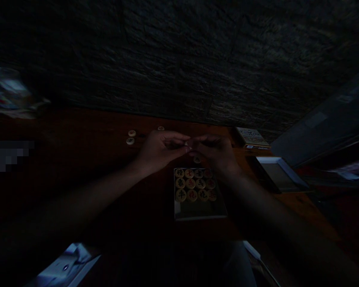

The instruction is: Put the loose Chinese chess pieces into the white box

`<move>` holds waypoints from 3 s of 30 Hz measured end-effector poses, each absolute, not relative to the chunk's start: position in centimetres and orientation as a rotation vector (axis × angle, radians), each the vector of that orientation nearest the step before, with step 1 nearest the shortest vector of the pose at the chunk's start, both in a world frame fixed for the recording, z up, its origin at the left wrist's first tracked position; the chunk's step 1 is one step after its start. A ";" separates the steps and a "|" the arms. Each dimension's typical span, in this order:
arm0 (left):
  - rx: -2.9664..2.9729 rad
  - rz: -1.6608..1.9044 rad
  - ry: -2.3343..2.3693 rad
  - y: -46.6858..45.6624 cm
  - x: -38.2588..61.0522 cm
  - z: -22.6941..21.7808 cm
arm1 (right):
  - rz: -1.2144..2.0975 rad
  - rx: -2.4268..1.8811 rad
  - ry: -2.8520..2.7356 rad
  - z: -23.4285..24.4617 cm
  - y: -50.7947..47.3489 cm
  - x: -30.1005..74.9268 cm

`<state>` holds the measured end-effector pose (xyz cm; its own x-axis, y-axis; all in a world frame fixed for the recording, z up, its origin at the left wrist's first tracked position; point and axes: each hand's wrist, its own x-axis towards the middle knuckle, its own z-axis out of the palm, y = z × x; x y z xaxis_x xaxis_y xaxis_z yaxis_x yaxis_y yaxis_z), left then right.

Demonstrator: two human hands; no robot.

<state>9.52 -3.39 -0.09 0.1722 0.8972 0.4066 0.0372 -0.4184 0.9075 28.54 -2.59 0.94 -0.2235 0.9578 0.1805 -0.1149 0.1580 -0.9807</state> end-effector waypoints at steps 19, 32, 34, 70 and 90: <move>1.581 1.349 0.874 -3.5 9.3 0.2 | 1.309 -0.896 -1.385 1.4 -2.8 28.8; 1.499 1.344 0.857 -3.7 9.2 0.1 | 1.217 -0.847 -1.485 0.8 -2.8 28.9; 1.534 1.339 0.878 -3.7 9.2 0.0 | 1.213 -0.856 -1.467 0.8 -2.7 28.9; 1.418 1.285 0.905 -4.0 9.4 0.2 | 1.148 -0.923 -1.539 1.3 -2.9 29.2; 1.543 1.278 0.933 -4.1 9.6 0.4 | 1.122 -0.911 -1.548 1.5 -3.2 28.8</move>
